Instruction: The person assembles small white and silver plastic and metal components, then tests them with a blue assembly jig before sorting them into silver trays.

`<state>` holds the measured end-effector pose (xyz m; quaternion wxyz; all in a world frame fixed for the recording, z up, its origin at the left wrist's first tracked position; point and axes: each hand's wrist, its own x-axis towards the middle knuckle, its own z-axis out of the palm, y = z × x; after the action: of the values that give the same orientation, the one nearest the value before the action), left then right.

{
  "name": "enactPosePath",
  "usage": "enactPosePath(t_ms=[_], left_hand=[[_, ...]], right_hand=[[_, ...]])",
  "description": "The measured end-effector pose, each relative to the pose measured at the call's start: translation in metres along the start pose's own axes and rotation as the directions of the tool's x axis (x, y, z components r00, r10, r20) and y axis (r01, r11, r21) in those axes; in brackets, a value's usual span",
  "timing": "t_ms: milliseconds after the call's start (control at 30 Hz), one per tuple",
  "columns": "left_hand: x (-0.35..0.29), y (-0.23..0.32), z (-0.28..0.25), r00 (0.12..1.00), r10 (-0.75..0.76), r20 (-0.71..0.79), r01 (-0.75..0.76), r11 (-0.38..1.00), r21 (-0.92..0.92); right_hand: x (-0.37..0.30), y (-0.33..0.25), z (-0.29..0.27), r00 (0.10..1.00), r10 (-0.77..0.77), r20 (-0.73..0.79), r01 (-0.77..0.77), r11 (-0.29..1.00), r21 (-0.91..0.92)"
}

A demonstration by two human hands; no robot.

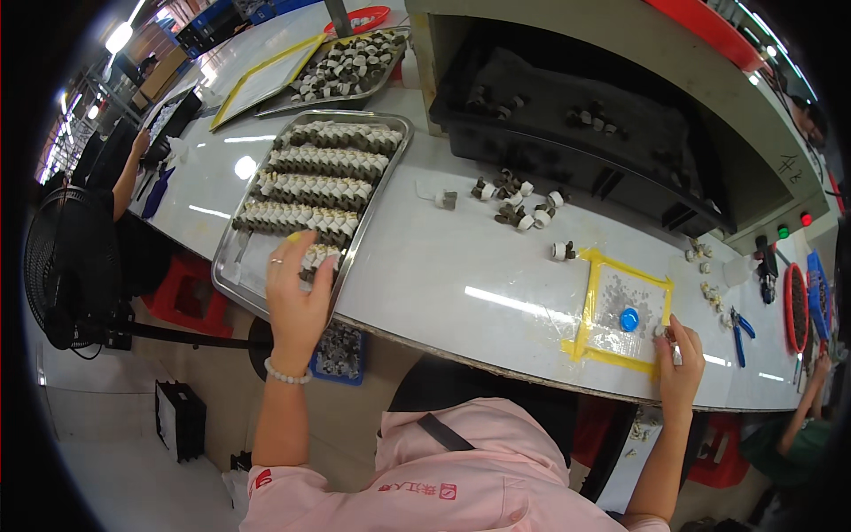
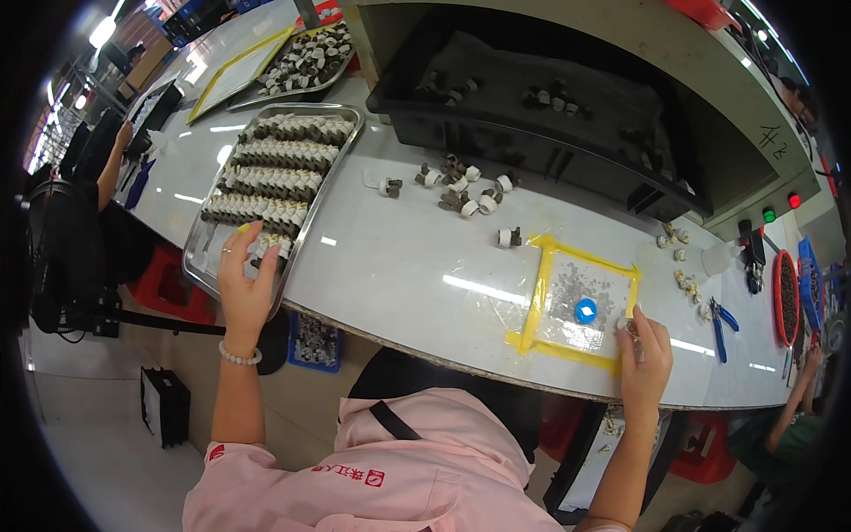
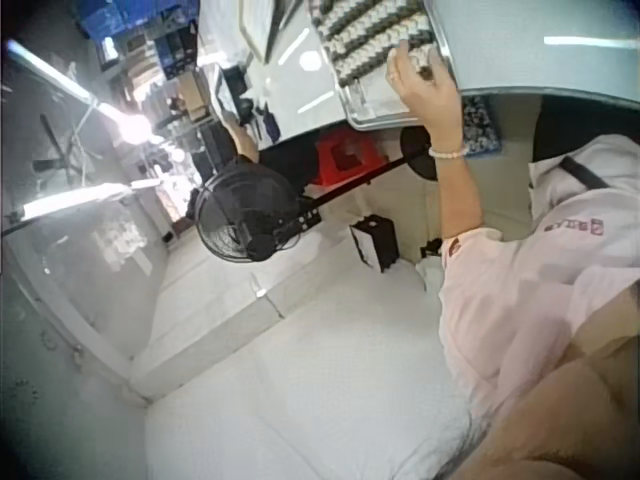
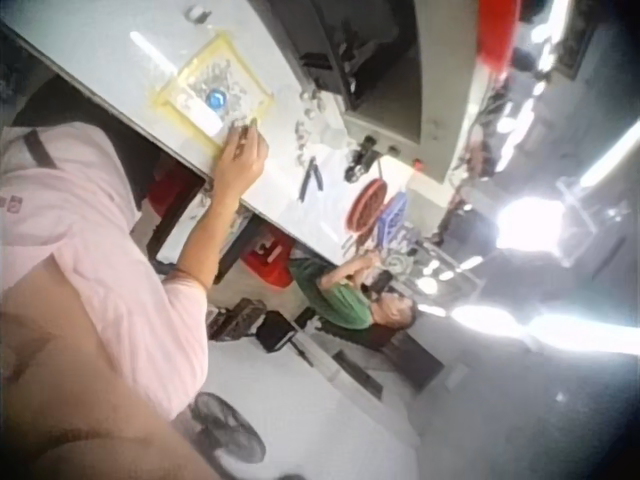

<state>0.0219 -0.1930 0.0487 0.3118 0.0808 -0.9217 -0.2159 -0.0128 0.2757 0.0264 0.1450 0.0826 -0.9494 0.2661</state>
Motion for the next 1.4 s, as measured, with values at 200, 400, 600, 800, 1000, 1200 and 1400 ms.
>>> enactPosePath(t_ms=[200, 400, 600, 800, 1000, 1200, 1400], left_hand=[[0.038, 0.056, 0.074, 0.937, 0.285, 0.202, -0.263, 0.956, -0.128], [0.060, 0.061, 0.112, 0.923, 0.164, 0.347, -0.142, 0.986, -0.089], [0.058, 0.070, 0.112, 0.893, 0.079, 0.443, -0.058, 0.996, -0.061], [0.052, 0.066, 0.108, 0.907, 0.074, 0.414, -0.044, 0.996, -0.082], [0.028, 0.084, 0.104, 0.913, -0.011, 0.408, 0.310, 0.670, -0.675], [-0.017, 0.124, 0.095, 0.626, 0.159, 0.764, 0.773, 0.008, -0.635], [-0.053, 0.146, 0.108, 0.495, 0.267, 0.827, 0.856, -0.315, -0.410]], right_hand=[[0.008, 0.000, -0.005, 0.998, 0.045, 0.053, -0.048, 0.997, 0.062], [0.020, -0.027, -0.005, 0.995, 0.013, 0.094, -0.036, 0.969, 0.243], [0.036, -0.036, 0.005, 0.979, -0.069, 0.192, 0.029, 0.978, 0.205], [0.047, -0.036, 0.002, 0.949, -0.206, 0.239, 0.208, 0.978, 0.019], [0.053, -0.040, 0.002, 0.924, -0.220, 0.312, 0.252, 0.965, -0.068], [0.056, -0.039, 0.000, 0.915, -0.206, 0.346, 0.240, 0.969, -0.058], [0.039, -0.034, 0.000, 0.970, -0.025, 0.242, -0.040, 0.965, 0.261]])
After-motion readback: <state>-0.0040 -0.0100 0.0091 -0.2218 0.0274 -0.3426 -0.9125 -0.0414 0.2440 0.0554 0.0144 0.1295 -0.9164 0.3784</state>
